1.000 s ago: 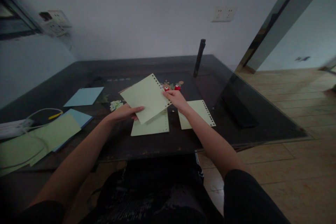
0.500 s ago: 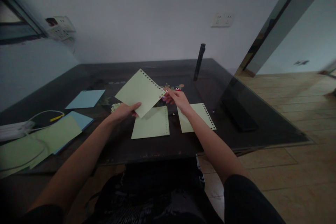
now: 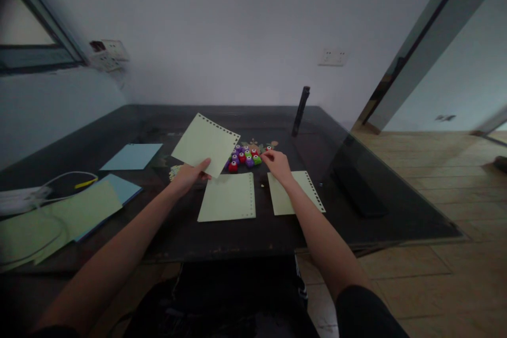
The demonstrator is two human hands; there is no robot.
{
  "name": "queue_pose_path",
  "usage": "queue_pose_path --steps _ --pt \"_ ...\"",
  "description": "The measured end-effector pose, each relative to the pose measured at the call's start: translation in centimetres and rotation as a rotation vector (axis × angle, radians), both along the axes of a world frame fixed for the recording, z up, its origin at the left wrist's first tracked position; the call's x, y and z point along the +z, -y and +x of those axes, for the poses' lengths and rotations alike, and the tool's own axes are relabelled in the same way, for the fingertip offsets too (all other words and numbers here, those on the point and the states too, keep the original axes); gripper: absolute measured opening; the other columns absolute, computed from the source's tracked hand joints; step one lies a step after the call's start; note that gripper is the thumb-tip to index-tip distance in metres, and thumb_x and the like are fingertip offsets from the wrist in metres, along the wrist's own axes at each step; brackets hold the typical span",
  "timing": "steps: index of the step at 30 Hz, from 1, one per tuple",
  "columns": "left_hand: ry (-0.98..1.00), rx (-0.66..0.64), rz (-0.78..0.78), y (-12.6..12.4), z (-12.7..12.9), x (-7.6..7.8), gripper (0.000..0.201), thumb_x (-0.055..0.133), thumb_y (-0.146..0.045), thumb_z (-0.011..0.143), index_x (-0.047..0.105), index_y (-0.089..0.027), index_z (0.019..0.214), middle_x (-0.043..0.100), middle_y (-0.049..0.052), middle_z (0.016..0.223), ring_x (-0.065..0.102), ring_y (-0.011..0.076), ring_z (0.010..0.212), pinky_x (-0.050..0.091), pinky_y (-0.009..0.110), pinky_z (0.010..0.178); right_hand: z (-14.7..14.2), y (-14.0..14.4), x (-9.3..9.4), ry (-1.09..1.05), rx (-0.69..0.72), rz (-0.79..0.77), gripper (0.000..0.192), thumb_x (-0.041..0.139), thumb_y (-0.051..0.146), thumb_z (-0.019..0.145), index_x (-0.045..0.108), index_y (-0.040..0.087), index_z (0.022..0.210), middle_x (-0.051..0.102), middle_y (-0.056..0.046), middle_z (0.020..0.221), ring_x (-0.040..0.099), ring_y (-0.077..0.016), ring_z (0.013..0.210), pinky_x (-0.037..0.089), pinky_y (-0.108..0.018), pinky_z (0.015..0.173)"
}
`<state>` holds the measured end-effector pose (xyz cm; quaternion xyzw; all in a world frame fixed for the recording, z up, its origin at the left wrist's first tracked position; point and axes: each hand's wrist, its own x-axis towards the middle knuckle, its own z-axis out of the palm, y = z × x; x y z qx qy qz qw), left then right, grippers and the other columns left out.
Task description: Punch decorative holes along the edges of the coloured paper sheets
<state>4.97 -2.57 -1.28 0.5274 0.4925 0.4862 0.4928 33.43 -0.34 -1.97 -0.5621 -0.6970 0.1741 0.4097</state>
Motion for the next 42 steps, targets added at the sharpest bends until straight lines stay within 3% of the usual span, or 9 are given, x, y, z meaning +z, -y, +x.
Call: queue_pose_path --steps 6,15,21,30,42 --pt "-0.028 -0.075 0.012 -0.1 0.2 -1.1 0.029 0.065 -0.042 0.075 0.057 -0.015 0.08 0.062 0.002 0.054 0.052 0.0127 0.043 0.038 0.024 0.044 0.5 -0.8 -0.6 0.168 -0.05 -0.02 0.018 0.059 0.02 0.077 0.07 0.016 0.092 0.07 -0.007 0.088 0.061 -0.0181 0.077 0.046 -0.029 0.074" --pt "-0.069 -0.11 0.028 -0.1 0.3 -1.6 0.031 0.063 -0.045 0.076 0.059 -0.015 0.08 0.063 0.004 0.054 0.056 0.0148 0.045 0.041 0.025 0.045 -0.9 -2.7 -0.9 0.412 0.033 -0.142 0.044 0.068 0.018 0.072 0.061 0.021 0.116 0.065 -0.008 0.102 0.061 -0.0201 0.088 0.044 -0.031 0.076" --pt "-0.067 -0.093 -0.003 0.2 0.7 -1.2 0.026 0.063 -0.039 0.077 0.06 -0.014 0.08 0.063 0.004 0.054 0.055 0.0143 0.044 0.04 0.025 0.044 -1.5 -2.2 -1.3 0.446 -0.015 -0.157 0.039 0.068 0.022 0.074 0.061 0.023 0.113 0.064 -0.009 0.112 0.059 -0.0235 0.102 0.043 -0.034 0.085" --pt "-0.101 -0.103 0.002 0.3 0.7 -1.4 0.03 0.062 -0.043 0.077 0.061 -0.013 0.076 0.063 0.005 0.052 0.055 0.0144 0.044 0.041 0.024 0.044 -1.7 -1.8 -0.9 0.447 -0.03 -0.163 0.037 0.07 0.027 0.073 0.061 0.021 0.108 0.064 -0.009 0.108 0.06 -0.0239 0.099 0.044 -0.033 0.081" --pt "-0.106 -0.11 0.009 0.0 0.4 -1.8 0.033 0.062 -0.046 0.076 0.06 -0.013 0.078 0.063 0.004 0.053 0.055 0.0141 0.045 0.042 0.025 0.046 -2.0 -2.0 -1.2 0.521 -0.006 -0.156 0.031 0.067 0.027 0.078 0.064 0.019 0.107 0.062 -0.012 0.112 0.057 -0.0254 0.106 0.042 -0.034 0.088"
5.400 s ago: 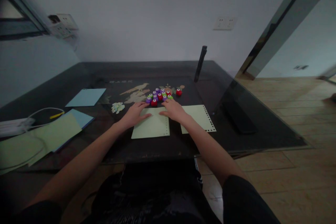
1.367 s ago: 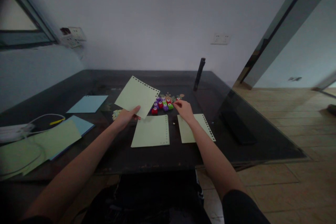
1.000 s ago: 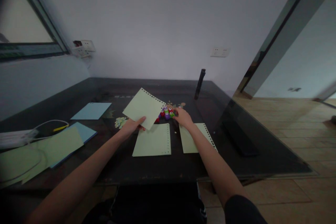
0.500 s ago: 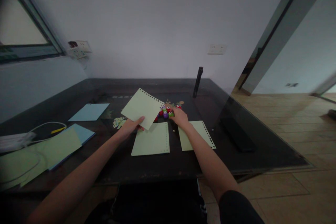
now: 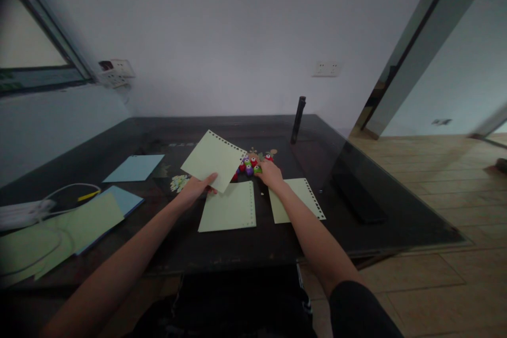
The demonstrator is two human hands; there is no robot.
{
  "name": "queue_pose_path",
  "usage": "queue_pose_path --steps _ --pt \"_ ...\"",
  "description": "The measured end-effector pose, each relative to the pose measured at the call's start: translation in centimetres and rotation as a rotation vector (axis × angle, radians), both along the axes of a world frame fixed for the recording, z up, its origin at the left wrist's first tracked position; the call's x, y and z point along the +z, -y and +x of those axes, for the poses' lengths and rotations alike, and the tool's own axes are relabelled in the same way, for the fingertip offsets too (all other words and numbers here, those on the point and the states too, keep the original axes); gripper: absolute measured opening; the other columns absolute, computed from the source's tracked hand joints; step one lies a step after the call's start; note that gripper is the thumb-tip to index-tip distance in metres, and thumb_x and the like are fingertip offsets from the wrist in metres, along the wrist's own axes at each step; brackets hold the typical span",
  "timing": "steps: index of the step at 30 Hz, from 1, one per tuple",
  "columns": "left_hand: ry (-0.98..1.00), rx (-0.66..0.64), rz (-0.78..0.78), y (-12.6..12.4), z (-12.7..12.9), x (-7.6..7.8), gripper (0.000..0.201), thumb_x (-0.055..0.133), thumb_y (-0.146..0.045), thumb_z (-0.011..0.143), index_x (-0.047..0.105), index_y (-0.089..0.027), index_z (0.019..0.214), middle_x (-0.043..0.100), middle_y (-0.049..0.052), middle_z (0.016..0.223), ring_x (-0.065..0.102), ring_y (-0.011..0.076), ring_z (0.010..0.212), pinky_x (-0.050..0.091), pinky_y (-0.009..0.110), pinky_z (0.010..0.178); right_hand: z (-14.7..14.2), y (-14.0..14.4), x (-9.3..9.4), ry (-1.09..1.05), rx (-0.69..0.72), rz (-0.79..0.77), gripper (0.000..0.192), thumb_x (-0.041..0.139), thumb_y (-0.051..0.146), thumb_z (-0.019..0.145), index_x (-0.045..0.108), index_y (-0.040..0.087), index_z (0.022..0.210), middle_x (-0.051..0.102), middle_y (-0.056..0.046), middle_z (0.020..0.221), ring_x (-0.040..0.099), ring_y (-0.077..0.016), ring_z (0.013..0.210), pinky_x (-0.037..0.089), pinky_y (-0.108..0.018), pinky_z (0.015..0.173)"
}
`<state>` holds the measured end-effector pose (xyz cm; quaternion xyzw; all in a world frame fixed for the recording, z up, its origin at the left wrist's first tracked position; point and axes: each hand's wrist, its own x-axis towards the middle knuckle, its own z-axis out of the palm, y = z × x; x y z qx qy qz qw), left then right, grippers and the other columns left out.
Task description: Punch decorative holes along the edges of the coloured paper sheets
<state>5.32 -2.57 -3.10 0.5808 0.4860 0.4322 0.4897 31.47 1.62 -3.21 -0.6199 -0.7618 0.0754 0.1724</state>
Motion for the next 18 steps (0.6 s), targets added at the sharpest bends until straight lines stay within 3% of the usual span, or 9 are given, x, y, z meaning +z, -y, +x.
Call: queue_pose_path --steps 5,9,13,18 --pt "0.0 -0.011 -0.002 0.3 0.3 0.3 0.031 0.065 -0.042 0.075 0.06 -0.012 0.079 0.062 0.004 0.052 0.054 0.0135 0.044 0.04 0.024 0.044 0.1 0.2 0.2 -0.053 -0.024 0.042 0.028 0.066 0.029 0.078 0.063 0.019 0.103 0.063 -0.012 0.11 0.057 -0.0266 0.106 0.043 -0.035 0.085" --pt "0.037 -0.031 -0.004 0.7 0.6 0.5 0.031 0.066 -0.04 0.075 0.059 -0.011 0.084 0.064 0.004 0.057 0.056 0.013 0.045 0.039 0.023 0.044 0.2 0.6 1.5 -0.375 -0.077 0.093 0.028 0.065 0.03 0.078 0.058 0.02 0.102 0.066 -0.007 0.093 0.063 -0.0198 0.081 0.047 -0.031 0.071" --pt "0.044 -0.037 -0.037 1.1 1.1 0.3 0.035 0.066 -0.043 0.073 0.059 -0.011 0.085 0.065 0.005 0.06 0.057 0.0132 0.046 0.042 0.024 0.046 0.4 2.1 3.3 -0.825 0.058 -0.065 0.036 0.069 0.035 0.07 0.058 0.017 0.1 0.064 -0.002 0.076 0.057 -0.0123 0.053 0.041 -0.024 0.047" --pt "0.101 -0.067 -0.057 2.3 2.6 0.1 0.036 0.065 -0.045 0.074 0.06 -0.011 0.086 0.065 0.005 0.061 0.056 0.0134 0.046 0.042 0.025 0.047 1.3 5.5 3.9 -1.142 0.11 -0.248 0.039 0.077 0.039 0.061 0.059 0.018 0.089 0.055 0.003 0.057 0.049 -0.0085 0.045 0.029 -0.021 0.039"
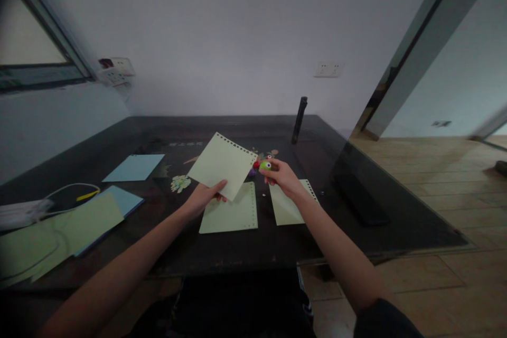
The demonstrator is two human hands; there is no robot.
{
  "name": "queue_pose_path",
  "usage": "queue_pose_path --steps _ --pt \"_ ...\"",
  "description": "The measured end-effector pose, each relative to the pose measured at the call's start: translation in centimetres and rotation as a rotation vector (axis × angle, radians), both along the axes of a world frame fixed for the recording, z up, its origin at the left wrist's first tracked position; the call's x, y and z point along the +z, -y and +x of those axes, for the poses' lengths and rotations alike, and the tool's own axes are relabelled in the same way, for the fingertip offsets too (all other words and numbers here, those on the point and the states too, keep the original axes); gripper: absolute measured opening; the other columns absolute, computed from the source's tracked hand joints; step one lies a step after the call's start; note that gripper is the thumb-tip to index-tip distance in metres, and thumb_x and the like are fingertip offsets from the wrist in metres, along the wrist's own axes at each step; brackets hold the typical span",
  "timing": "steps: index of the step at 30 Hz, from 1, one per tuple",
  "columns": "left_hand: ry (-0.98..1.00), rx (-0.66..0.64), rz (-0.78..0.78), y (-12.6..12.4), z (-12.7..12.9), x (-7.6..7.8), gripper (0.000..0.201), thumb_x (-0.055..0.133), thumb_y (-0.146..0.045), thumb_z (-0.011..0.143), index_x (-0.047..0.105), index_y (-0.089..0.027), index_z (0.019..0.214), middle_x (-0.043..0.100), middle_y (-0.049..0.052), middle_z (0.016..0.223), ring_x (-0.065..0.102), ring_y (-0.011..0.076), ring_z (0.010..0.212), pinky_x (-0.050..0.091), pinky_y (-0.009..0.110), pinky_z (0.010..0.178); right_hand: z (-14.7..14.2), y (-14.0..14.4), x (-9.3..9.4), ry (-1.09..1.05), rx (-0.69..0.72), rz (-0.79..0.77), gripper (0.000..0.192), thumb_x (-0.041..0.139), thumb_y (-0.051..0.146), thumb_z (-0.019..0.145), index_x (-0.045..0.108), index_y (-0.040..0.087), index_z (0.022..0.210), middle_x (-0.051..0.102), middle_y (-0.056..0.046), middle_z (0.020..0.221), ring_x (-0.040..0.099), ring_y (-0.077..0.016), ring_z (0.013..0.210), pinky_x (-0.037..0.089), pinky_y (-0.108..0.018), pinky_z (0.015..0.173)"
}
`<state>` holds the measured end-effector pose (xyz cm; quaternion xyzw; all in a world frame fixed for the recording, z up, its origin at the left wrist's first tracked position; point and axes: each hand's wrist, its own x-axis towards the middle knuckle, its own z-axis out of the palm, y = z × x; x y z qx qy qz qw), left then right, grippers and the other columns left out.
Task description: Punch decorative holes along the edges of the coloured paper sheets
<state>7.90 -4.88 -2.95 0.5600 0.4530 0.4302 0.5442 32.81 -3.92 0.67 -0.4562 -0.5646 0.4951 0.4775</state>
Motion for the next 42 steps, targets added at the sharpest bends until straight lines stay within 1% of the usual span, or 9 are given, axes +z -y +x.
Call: queue_pose_path --steps 3,6,9,13,17,20,26,33,42 --pt "0.01 -0.03 -0.023 0.9 1.0 -0.1 0.037 0.064 -0.045 0.075 0.06 -0.011 0.09 0.065 0.005 0.061 0.056 0.0142 0.046 0.042 0.026 0.048 0.5 1.7 -0.9 -0.108 0.021 -0.104 0.044 0.078 0.04 0.06 0.054 0.021 0.092 0.06 0.002 0.066 0.049 -0.0077 0.043 0.024 -0.02 0.037" --pt "-0.007 -0.046 -0.034 1.3 1.6 -0.4 0.039 0.064 -0.046 0.075 0.06 -0.01 0.091 0.065 0.005 0.06 0.057 0.015 0.046 0.043 0.027 0.048 0.5 2.5 -1.9 -0.13 0.028 -0.175 0.046 0.079 0.039 0.059 0.056 0.021 0.094 0.053 0.006 0.06 0.041 -0.0047 0.04 0.021 -0.02 0.037" --pt "-0.032 -0.048 -0.03 1.2 1.6 -0.7 0.038 0.063 -0.047 0.075 0.06 -0.011 0.085 0.065 0.005 0.059 0.056 0.0149 0.047 0.043 0.026 0.048 0.1 2.8 -2.4 -0.182 0.036 -0.214 0.048 0.081 0.036 0.057 0.059 0.019 0.096 0.048 0.007 0.061 0.038 -0.0036 0.044 0.02 -0.019 0.039" --pt "-0.081 -0.062 -0.011 0.9 1.3 -0.8 0.038 0.061 -0.049 0.077 0.06 -0.011 0.076 0.063 0.005 0.053 0.054 0.0138 0.045 0.042 0.026 0.047 -0.3 3.0 -2.6 -0.261 0.06 -0.251 0.043 0.075 0.046 0.066 0.061 0.02 0.096 0.054 0.002 0.068 0.043 -0.0064 0.052 0.023 -0.02 0.042" --pt "-0.132 -0.081 0.013 1.0 1.4 -0.8 0.036 0.059 -0.047 0.078 0.06 -0.011 0.072 0.062 0.006 0.052 0.052 0.0128 0.044 0.041 0.025 0.047 -0.3 3.1 -2.6 -0.249 0.07 -0.217 0.038 0.071 0.051 0.069 0.06 0.018 0.084 0.06 -0.001 0.071 0.044 -0.0063 0.051 0.023 -0.021 0.043" --pt "-0.15 -0.089 0.018 1.1 1.5 -0.7 0.033 0.058 -0.044 0.079 0.06 -0.012 0.072 0.063 0.006 0.052 0.051 0.0128 0.043 0.04 0.025 0.046 -0.3 3.2 -2.4 -0.225 0.089 -0.192 0.037 0.07 0.051 0.069 0.06 0.017 0.08 0.063 -0.004 0.078 0.046 -0.0067 0.052 0.025 -0.022 0.044" --pt "-0.214 -0.079 0.012 1.1 1.5 -0.5 0.031 0.056 -0.041 0.081 0.062 -0.011 0.073 0.065 0.007 0.054 0.052 0.0133 0.044 0.041 0.025 0.047 -0.3 3.2 -2.6 -0.225 0.089 -0.169 0.033 0.071 0.047 0.071 0.063 0.018 0.084 0.065 -0.004 0.084 0.048 -0.0075 0.058 0.028 -0.021 0.045" --pt "-0.203 -0.099 0.037 1.1 1.5 -0.8 0.031 0.056 -0.043 0.08 0.061 -0.012 0.077 0.065 0.008 0.056 0.053 0.0146 0.046 0.042 0.026 0.048 -0.3 3.2 -2.7 -0.191 0.094 -0.142 0.03 0.069 0.045 0.074 0.062 0.019 0.087 0.065 -0.005 0.088 0.049 -0.0086 0.061 0.03 -0.021 0.047" --pt "-0.264 -0.087 0.055 1.3 1.5 -0.5 0.032 0.055 -0.044 0.079 0.06 -0.014 0.07 0.065 0.007 0.053 0.05 0.0138 0.045 0.042 0.026 0.05 -0.6 3.5 -2.3 -0.18 0.067 -0.126 0.029 0.069 0.045 0.074 0.062 0.02 0.088 0.065 -0.005 0.09 0.054 -0.011 0.071 0.036 -0.022 0.052"
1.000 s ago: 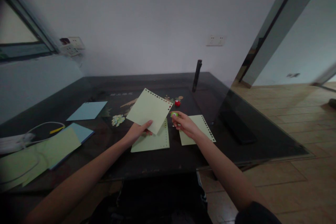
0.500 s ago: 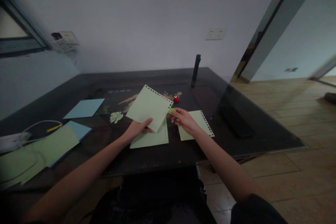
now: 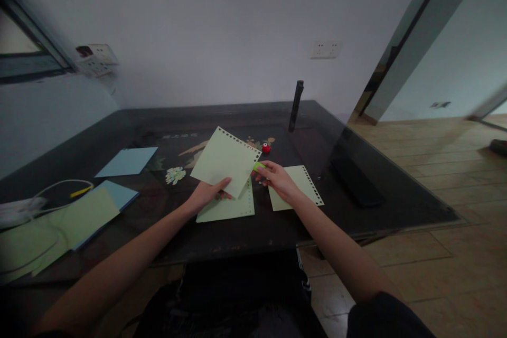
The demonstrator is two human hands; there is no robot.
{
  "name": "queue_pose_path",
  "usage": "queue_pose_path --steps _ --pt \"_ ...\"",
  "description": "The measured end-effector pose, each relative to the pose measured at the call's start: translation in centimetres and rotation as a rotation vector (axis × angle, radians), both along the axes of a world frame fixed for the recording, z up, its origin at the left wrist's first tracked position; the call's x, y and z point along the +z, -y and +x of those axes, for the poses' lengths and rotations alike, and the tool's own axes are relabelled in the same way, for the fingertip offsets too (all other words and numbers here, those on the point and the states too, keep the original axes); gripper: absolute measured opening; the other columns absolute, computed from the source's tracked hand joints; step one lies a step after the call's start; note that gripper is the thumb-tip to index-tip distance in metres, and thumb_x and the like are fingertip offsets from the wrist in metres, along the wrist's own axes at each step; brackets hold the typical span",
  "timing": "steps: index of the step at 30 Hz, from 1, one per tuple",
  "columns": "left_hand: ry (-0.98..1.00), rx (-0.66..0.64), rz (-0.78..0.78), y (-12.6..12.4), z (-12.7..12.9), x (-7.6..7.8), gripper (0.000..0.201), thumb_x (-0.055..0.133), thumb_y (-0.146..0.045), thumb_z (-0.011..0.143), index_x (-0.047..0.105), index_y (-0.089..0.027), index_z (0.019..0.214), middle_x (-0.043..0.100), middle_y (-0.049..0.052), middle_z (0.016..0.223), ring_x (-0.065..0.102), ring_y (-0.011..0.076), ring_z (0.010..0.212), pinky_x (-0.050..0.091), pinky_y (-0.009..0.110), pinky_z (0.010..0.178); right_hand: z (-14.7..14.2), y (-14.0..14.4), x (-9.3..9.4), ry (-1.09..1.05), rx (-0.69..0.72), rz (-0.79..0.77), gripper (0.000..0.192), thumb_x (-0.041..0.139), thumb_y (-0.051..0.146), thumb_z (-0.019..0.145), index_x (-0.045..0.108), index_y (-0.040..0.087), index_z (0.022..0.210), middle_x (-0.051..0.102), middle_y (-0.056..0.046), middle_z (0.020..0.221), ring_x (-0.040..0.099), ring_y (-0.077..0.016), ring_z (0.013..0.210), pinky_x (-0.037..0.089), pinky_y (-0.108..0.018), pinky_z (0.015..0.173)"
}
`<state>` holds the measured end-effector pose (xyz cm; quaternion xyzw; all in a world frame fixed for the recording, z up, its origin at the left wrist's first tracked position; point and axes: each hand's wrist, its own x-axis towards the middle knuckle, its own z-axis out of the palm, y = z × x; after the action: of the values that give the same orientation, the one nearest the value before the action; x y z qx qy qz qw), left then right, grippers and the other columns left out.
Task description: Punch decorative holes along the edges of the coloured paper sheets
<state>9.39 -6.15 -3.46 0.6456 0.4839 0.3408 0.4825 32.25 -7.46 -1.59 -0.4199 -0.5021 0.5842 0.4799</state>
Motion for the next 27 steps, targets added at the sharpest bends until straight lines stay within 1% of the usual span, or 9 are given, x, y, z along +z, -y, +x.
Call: queue_pose_path --steps 3,8,13,16,20,27 --pt "0.0 -0.005 -0.001 0.1 0.1 0.1 0.032 0.057 -0.043 0.079 0.06 -0.013 0.069 0.065 0.007 0.054 0.051 0.0138 0.045 0.043 0.026 0.051 -0.1 0.0 0.0 0.005 -0.016 -0.011 0.032 0.072 0.046 0.07 0.062 0.02 0.087 0.065 -0.004 0.087 0.055 -0.0114 0.07 0.037 -0.023 0.051" --pt "0.005 -0.01 -0.052 0.8 0.5 0.8 0.029 0.06 -0.04 0.079 0.061 -0.012 0.073 0.066 0.007 0.055 0.055 0.0152 0.047 0.044 0.026 0.051 -0.2 -0.1 -0.2 0.003 -0.038 -0.021 0.032 0.075 0.043 0.066 0.063 0.019 0.084 0.062 -0.003 0.079 0.056 -0.0123 0.07 0.038 -0.022 0.05" --pt "-0.024 0.012 -0.053 1.3 0.6 1.3 0.026 0.061 -0.038 0.079 0.063 -0.012 0.074 0.067 0.007 0.056 0.056 0.0156 0.048 0.046 0.027 0.054 -0.5 -0.1 -0.5 0.027 -0.033 0.031 0.033 0.075 0.042 0.066 0.064 0.019 0.088 0.065 -0.005 0.087 0.059 -0.0141 0.075 0.039 -0.023 0.052" --pt "-0.035 0.015 -0.063 1.4 0.6 1.5 0.026 0.06 -0.037 0.079 0.063 -0.012 0.072 0.067 0.007 0.056 0.055 0.0157 0.049 0.046 0.027 0.055 -0.6 0.0 -0.5 0.041 -0.032 0.068 0.033 0.075 0.041 0.067 0.065 0.02 0.089 0.065 -0.005 0.087 0.059 -0.0152 0.076 0.04 -0.024 0.054" --pt "-0.035 0.006 -0.048 1.4 0.5 1.4 0.027 0.059 -0.037 0.079 0.064 -0.011 0.072 0.067 0.008 0.056 0.055 0.0157 0.049 0.046 0.027 0.057 -0.6 0.0 -0.5 0.053 -0.035 0.096 0.031 0.074 0.04 0.068 0.064 0.019 0.089 0.065 -0.005 0.084 0.059 -0.0156 0.075 0.041 -0.026 0.055" --pt "-0.049 0.005 -0.02 1.0 0.4 0.6 0.031 0.059 -0.041 0.078 0.062 -0.013 0.066 0.068 0.009 0.058 0.056 0.0163 0.052 0.047 0.028 0.059 -0.7 0.0 -0.5 0.046 -0.066 0.099 0.028 0.073 0.039 0.069 0.064 0.019 0.086 0.065 -0.004 0.08 0.059 -0.0159 0.073 0.041 -0.026 0.055"
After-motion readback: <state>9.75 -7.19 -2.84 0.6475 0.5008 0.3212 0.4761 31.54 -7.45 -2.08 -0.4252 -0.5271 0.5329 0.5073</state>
